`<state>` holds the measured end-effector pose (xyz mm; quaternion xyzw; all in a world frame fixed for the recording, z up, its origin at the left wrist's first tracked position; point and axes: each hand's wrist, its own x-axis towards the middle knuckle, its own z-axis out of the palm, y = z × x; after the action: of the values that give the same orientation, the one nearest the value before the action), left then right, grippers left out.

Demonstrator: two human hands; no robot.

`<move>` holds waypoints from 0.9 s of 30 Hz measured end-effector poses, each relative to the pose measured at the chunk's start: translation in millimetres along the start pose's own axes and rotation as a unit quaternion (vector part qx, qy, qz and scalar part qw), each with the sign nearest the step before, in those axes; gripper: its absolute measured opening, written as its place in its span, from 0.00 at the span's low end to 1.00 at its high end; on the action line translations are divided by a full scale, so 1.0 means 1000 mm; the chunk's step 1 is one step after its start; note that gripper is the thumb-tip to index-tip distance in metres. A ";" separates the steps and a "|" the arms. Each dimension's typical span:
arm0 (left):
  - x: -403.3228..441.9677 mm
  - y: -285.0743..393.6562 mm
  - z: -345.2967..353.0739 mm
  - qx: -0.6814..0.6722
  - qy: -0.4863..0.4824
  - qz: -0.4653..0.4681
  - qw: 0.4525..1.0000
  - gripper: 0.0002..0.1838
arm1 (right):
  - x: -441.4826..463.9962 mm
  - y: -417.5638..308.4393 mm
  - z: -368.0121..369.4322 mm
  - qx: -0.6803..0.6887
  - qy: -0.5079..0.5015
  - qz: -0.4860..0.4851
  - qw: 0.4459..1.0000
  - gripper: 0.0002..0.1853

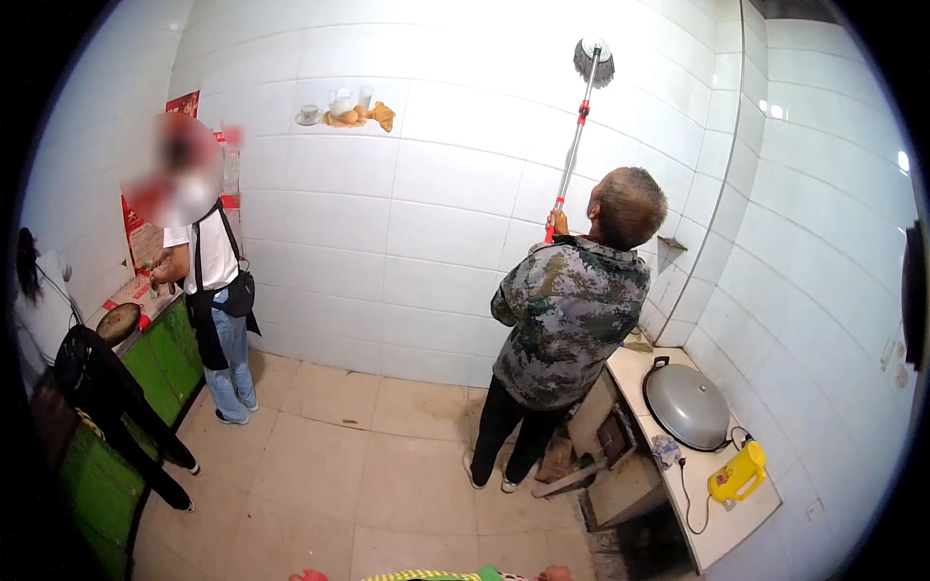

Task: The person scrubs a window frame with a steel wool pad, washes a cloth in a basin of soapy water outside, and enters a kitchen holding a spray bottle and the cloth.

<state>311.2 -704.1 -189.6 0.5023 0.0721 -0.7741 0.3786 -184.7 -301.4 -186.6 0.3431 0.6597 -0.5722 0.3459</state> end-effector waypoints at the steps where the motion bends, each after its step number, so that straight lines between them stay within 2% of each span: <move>1: 0.000 -0.003 0.000 -0.002 -0.001 0.001 1.000 0.10 | 0.000 -0.001 -0.002 -0.001 0.000 0.003 1.000 0.11; 19: 0.007 0.003 -0.007 0.000 0.008 -0.004 1.000 0.10 | -0.037 -0.008 0.000 -0.012 -0.019 0.056 0.998 0.08; 23: 0.006 0.006 -0.004 0.001 0.007 -0.009 1.000 0.10 | -0.055 -0.013 0.004 0.034 -0.024 0.080 0.996 0.09; 27: 0.007 0.006 -0.001 -0.001 0.001 -0.010 1.000 0.10 | -0.045 -0.004 0.002 -0.004 -0.023 0.006 1.000 0.08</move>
<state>314.6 -711.3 -194.2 0.5024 0.0785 -0.7772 0.3707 -164.3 -306.2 -146.0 0.3330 0.6517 -0.5750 0.3658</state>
